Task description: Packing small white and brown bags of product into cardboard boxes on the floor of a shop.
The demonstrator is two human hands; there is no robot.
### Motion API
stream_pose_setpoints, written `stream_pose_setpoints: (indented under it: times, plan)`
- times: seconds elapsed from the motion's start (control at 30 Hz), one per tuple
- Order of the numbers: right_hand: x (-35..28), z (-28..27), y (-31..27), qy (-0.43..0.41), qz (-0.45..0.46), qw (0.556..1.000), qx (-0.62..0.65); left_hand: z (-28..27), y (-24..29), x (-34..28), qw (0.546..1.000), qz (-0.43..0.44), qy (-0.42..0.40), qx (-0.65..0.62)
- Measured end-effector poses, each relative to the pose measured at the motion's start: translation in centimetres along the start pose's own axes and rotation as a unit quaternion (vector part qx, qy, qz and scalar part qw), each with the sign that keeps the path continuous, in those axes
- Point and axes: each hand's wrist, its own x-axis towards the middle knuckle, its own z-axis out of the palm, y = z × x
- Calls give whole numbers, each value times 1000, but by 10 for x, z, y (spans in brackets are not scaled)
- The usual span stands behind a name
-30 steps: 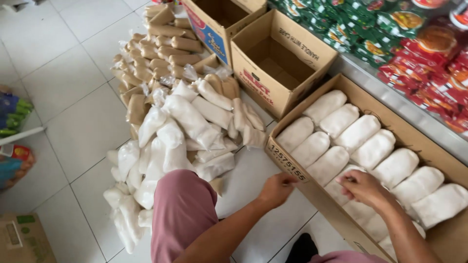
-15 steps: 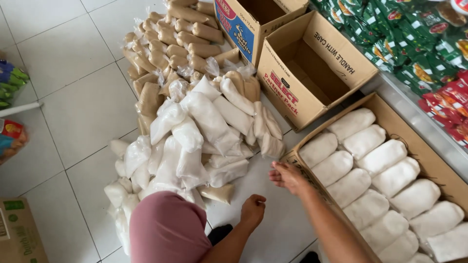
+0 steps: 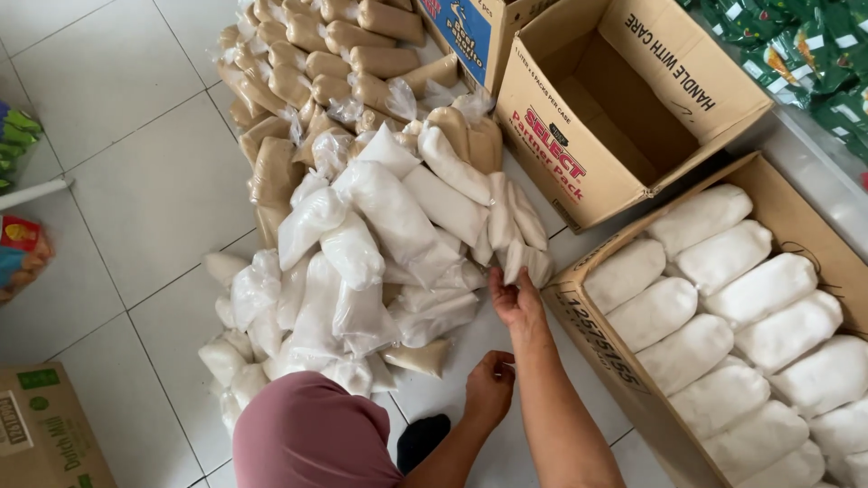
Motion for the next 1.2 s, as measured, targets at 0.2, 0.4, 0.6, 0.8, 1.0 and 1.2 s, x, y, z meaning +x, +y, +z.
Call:
stream_pose_setpoints:
  times: [0.2, 0.4, 0.6, 0.8, 1.0, 1.2]
  plan:
    - [-11, -9, 2, 43, -34, 998, -42, 1, -6, 5, 999, 41, -1, -22]
    - [-79, -32, -3, 24, 2, 980, -197, 15, -53, 39, 974, -17, -11, -224]
    - [-173, -51, 5, -1, -3, 930, -368, -18, -11, 23, 934, -146, -6, -327]
    - [-249, -84, -2, -10, -52, 822, -567, -28, -1, -13, 941, -137, -125, -284]
    - [-310, -104, -28, 18, -76, 769, -634, -6, -12, -43, 943, -81, -215, -241]
    - [-340, -114, -51, -19, -168, 901, -399, -2, 10, -82, 926, -9, -322, -196]
